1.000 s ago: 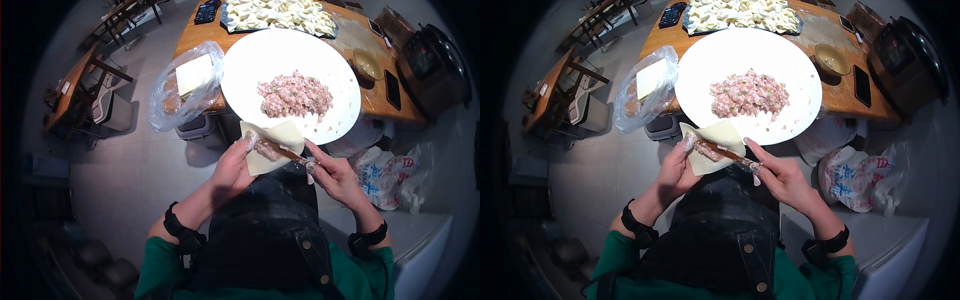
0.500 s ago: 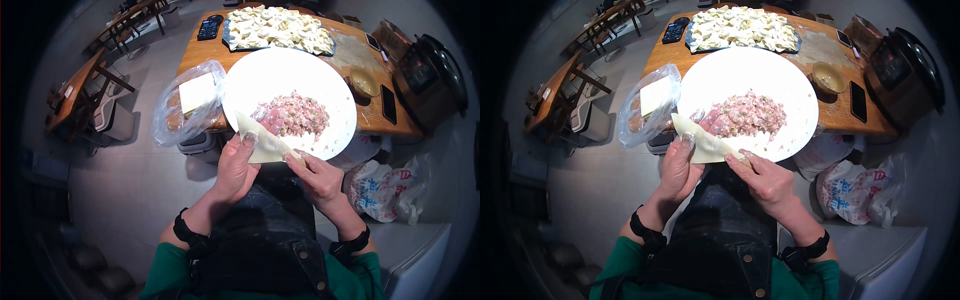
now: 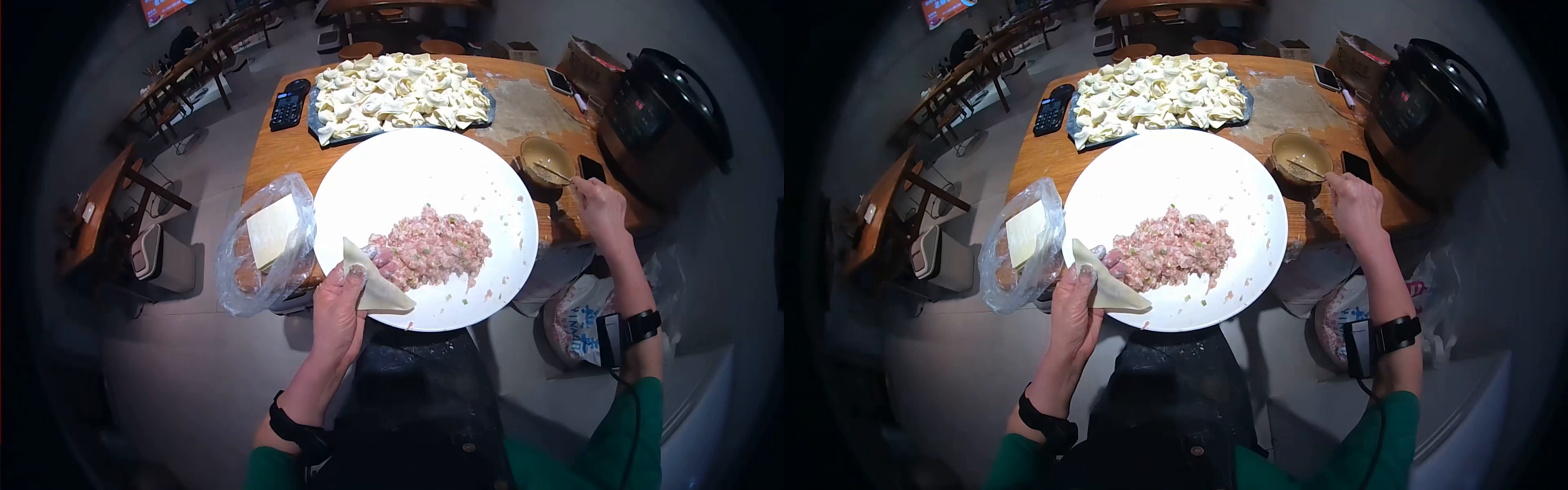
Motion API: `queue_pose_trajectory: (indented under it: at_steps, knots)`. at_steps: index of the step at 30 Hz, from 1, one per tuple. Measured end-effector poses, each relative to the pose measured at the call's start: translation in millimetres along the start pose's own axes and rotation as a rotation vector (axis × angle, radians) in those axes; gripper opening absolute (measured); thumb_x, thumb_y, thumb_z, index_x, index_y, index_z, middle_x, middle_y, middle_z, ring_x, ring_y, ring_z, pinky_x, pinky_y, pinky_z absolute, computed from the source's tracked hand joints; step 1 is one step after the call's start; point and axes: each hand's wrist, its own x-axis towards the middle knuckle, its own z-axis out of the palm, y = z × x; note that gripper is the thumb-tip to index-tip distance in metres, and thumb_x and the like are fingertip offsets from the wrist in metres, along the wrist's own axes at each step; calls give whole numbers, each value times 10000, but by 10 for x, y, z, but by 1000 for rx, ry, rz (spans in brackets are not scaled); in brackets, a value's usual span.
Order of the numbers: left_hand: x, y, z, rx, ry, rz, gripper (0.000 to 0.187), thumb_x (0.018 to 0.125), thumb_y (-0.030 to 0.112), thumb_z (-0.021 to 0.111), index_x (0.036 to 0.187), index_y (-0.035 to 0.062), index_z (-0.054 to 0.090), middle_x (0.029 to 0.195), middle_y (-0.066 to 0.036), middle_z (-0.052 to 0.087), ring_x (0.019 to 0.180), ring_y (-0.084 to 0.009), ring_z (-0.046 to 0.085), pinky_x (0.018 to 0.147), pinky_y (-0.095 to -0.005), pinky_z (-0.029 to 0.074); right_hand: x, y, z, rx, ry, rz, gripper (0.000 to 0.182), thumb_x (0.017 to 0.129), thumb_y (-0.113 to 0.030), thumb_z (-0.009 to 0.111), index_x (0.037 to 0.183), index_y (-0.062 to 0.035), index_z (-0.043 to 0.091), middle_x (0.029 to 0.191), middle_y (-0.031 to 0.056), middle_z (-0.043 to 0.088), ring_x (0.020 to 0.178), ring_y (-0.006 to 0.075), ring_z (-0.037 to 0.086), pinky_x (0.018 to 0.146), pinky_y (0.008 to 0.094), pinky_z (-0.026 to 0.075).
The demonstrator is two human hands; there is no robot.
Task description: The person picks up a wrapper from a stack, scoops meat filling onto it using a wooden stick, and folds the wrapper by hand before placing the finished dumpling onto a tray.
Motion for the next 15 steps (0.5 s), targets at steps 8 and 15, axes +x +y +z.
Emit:
queue_pose_trajectory:
  at_steps: [8, 15]
  knots:
    - [45, 24, 32, 207, -57, -31, 319, 908, 118, 552, 1171, -63, 547, 997, -92, 646, 864, -103, 600, 801, -245, 475, 14, -673, -222, 961, -146, 419, 183, 862, -112, 602, 944, 40, 663, 601, -16, 578, 531, 25, 484, 479, 189, 379]
    - [59, -79, -9, 484, -97, 34, 293, 915, 107, 526, 1180, -9, 571, 978, -69, 653, 850, -69, 569, 784, -231, 463, -471, -1755, -393, 1435, -566, 415, 180, 870, -62, 568, 986, 44, 656, 693, -27, 593, 635, 19, 479, 566, 172, 390]
